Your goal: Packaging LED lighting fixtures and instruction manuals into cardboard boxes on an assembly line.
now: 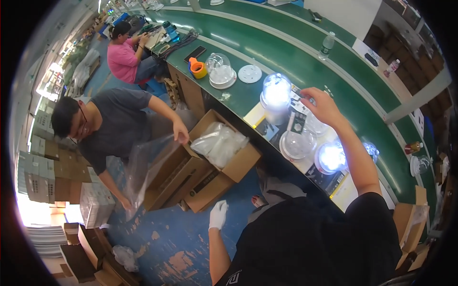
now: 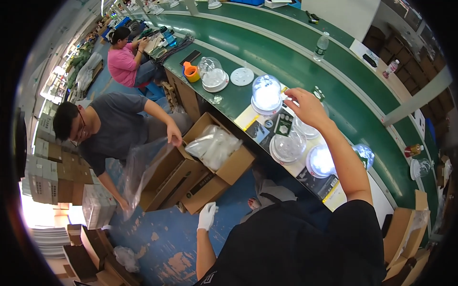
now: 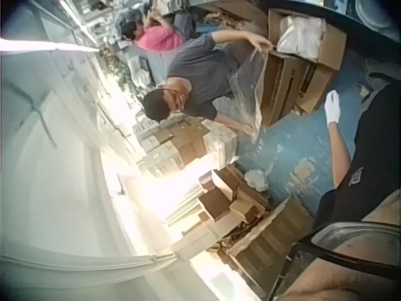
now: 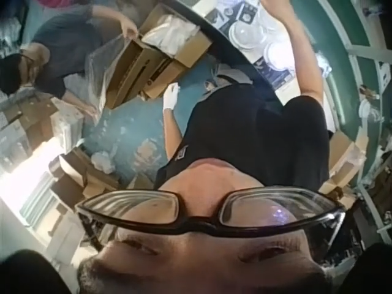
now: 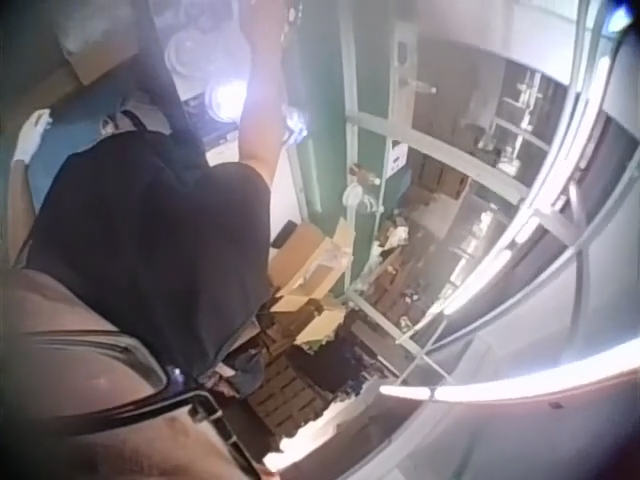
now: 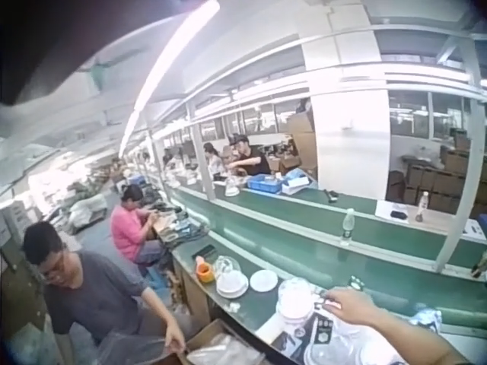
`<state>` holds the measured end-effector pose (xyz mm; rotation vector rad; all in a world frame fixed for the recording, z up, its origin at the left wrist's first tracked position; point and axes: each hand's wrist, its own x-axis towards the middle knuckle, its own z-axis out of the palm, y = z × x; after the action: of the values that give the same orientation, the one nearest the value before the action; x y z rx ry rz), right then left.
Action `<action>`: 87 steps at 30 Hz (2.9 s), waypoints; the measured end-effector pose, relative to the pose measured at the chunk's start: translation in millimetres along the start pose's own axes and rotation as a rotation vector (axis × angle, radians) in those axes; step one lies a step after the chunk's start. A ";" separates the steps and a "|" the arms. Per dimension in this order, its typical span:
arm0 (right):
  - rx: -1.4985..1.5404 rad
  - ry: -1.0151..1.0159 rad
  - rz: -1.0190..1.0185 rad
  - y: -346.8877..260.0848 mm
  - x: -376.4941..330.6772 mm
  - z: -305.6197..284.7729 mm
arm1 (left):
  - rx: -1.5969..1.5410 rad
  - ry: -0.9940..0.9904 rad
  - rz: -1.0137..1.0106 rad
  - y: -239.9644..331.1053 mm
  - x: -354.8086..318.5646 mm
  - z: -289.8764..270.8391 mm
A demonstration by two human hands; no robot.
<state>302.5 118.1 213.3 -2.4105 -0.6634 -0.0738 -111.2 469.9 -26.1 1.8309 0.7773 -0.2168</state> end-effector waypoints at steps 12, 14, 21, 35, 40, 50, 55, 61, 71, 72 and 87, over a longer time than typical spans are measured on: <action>0.254 0.069 0.175 41.2 13.9 11.9 | 0.765 0.233 0.699 295.3 319.8 48.0; 0.288 0.059 0.193 47.9 20.4 6.5 | 1.206 0.088 0.860 307.4 361.4 77.9; 0.281 0.060 0.398 66.8 27.7 -0.2 | 1.692 0.081 0.713 345.2 470.8 126.1; 0.338 0.034 0.309 68.3 91.4 1.1 | 2.100 0.125 0.970 348.5 502.5 100.1; 0.319 0.016 0.284 77.5 91.1 11.4 | 1.273 -0.022 1.309 404.4 464.0 86.8; 0.033 -0.178 -0.055 85.6 154.0 57.2 | 1.136 0.347 0.746 498.0 510.8 -18.9; -0.070 -0.196 -0.099 96.1 163.8 77.0 | 1.065 0.232 0.801 493.7 485.7 0.8; -0.102 -0.237 -0.185 86.8 172.4 82.3 | 0.929 0.435 0.954 448.8 406.7 -17.1; -0.174 -0.247 -0.339 57.7 180.4 80.5 | 0.233 0.538 0.581 382.8 203.8 -89.7; -0.170 -0.239 -0.356 45.8 182.3 78.7 | 0.232 0.583 0.558 371.2 181.8 -96.8; -0.164 -0.203 -0.930 -274.7 54.1 91.9 | -1.059 1.246 0.481 35.6 -193.0 -136.7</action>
<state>208.5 381.7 305.4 -2.0603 -1.8775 -0.2731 -267.4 506.3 151.3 0.8839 0.9247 1.4909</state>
